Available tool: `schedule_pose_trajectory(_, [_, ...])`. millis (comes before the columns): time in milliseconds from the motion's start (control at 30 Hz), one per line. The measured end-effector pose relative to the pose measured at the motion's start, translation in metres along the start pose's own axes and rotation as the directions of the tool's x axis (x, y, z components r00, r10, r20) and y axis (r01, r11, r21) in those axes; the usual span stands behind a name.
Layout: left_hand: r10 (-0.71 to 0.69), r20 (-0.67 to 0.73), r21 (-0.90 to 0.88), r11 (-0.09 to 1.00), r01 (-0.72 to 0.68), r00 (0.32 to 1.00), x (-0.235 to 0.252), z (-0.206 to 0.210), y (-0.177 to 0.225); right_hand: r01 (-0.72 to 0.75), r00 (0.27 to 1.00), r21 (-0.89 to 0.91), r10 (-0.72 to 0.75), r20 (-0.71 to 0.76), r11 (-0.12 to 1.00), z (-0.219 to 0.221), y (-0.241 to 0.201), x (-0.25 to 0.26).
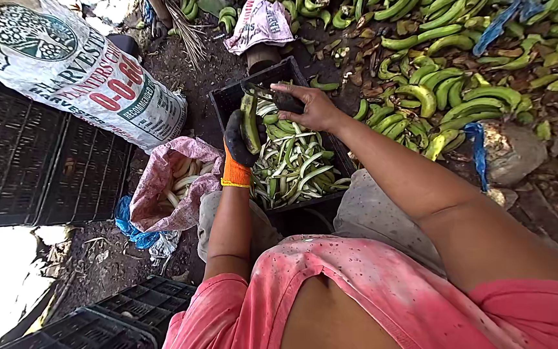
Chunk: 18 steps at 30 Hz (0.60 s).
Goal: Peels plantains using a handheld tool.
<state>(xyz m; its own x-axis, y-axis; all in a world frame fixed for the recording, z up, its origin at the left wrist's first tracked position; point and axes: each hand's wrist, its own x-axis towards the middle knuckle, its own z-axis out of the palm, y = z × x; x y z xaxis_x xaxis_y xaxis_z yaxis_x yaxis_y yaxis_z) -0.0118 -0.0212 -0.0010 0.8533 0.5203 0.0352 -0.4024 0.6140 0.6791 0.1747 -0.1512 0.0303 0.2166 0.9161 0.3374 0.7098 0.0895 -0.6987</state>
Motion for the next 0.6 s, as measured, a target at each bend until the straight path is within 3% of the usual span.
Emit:
schedule_pose_trajectory(67, [0.093,-0.091,0.072,0.994,-0.087,0.991,0.004,0.001,0.004,-0.079,0.990,-0.148,0.095,0.107,0.986,-0.009,-0.009,-0.008])
schedule_pose_trajectory(167, [0.199,-0.155,0.067,0.979,-0.191,0.968,0.006,-0.001,0.005,0.011,0.974,-0.292,0.055,0.219,0.956,-0.004,-0.013,-0.021])
schedule_pose_trajectory(267, [0.138,-0.179,-0.087,0.984,-0.156,0.974,0.007,0.002,0.005,0.106,0.969,-0.337,-0.022,0.244,0.936,0.009,-0.007,-0.028])
schedule_pose_trajectory(400, [0.246,-0.153,0.052,0.969,-0.241,0.957,0.001,0.004,-0.008,0.093,0.987,-0.366,-0.039,0.153,0.926,0.020,0.004,-0.019])
schedule_pose_trajectory(500, [0.077,-0.230,0.114,0.992,-0.052,0.970,-0.013,0.016,-0.015,-0.077,0.996,-0.387,0.089,0.013,0.919,0.010,0.017,0.002])
schedule_pose_trajectory(600, [-0.070,-0.191,0.286,0.950,0.123,0.979,-0.049,0.014,-0.016,-0.255,0.967,-0.358,0.237,-0.092,0.898,-0.019,0.031,0.016])
